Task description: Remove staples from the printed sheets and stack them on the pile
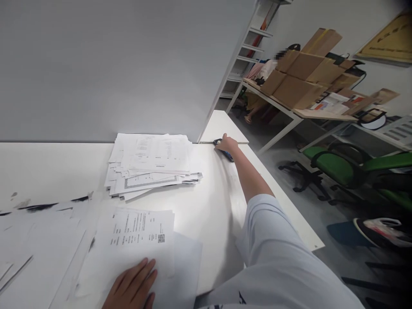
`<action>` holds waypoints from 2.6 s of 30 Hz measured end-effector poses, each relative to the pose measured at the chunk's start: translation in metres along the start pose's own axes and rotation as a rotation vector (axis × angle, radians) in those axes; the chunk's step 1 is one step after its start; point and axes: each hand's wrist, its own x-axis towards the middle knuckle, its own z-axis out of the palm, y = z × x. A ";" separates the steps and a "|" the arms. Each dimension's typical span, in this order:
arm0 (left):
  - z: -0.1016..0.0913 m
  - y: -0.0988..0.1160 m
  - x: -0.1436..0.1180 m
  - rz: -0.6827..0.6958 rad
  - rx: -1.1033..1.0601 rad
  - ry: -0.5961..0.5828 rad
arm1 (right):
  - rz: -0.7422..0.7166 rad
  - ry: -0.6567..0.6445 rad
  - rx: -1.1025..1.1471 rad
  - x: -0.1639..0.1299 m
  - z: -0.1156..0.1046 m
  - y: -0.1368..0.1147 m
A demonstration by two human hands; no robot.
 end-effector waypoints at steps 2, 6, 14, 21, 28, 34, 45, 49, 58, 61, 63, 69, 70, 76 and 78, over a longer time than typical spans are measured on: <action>0.001 0.001 -0.001 0.003 -0.003 0.000 | 0.009 -0.004 0.009 -0.002 -0.005 -0.001; 0.002 0.003 -0.004 -0.027 -0.021 -0.001 | 0.022 0.023 0.040 -0.018 -0.027 0.005; 0.004 0.015 -0.006 -0.234 -0.075 0.002 | 0.196 0.322 0.705 -0.183 -0.053 0.053; -0.011 0.012 -0.020 -0.743 0.024 -0.012 | 0.276 -0.065 1.616 -0.422 0.003 0.030; -0.032 0.036 -0.038 -0.565 -0.100 -0.332 | 0.275 -0.666 1.895 -0.556 0.028 -0.074; -0.040 0.042 -0.041 -0.377 -0.184 -0.356 | 0.292 -0.931 1.917 -0.569 0.005 -0.098; -0.024 0.037 -0.040 -0.490 -0.295 -0.181 | 0.378 -0.640 2.002 -0.573 0.025 -0.122; -0.024 0.034 -0.043 -0.375 -0.316 -0.242 | 0.267 -0.666 1.913 -0.561 0.026 -0.116; -0.017 0.027 -0.054 -0.181 -0.253 -0.260 | 0.473 -0.699 1.822 -0.550 0.037 -0.117; -0.015 0.023 -0.059 -0.121 -0.267 -0.255 | 0.507 -0.669 1.783 -0.550 0.043 -0.120; -0.014 0.021 -0.061 -0.085 -0.267 -0.218 | 0.507 -0.636 1.780 -0.552 0.047 -0.121; -0.010 0.021 -0.063 -0.023 -0.218 -0.090 | 0.501 -0.594 1.834 -0.555 0.054 -0.122; -0.009 0.021 -0.063 -0.011 -0.200 -0.066 | 0.508 -0.603 1.837 -0.555 0.054 -0.122; -0.005 0.022 -0.066 -0.016 -0.109 -0.028 | 0.554 -0.595 1.858 -0.555 0.049 -0.125; -0.002 0.023 -0.068 -0.042 -0.075 -0.014 | 0.562 -0.547 1.858 -0.556 0.045 -0.125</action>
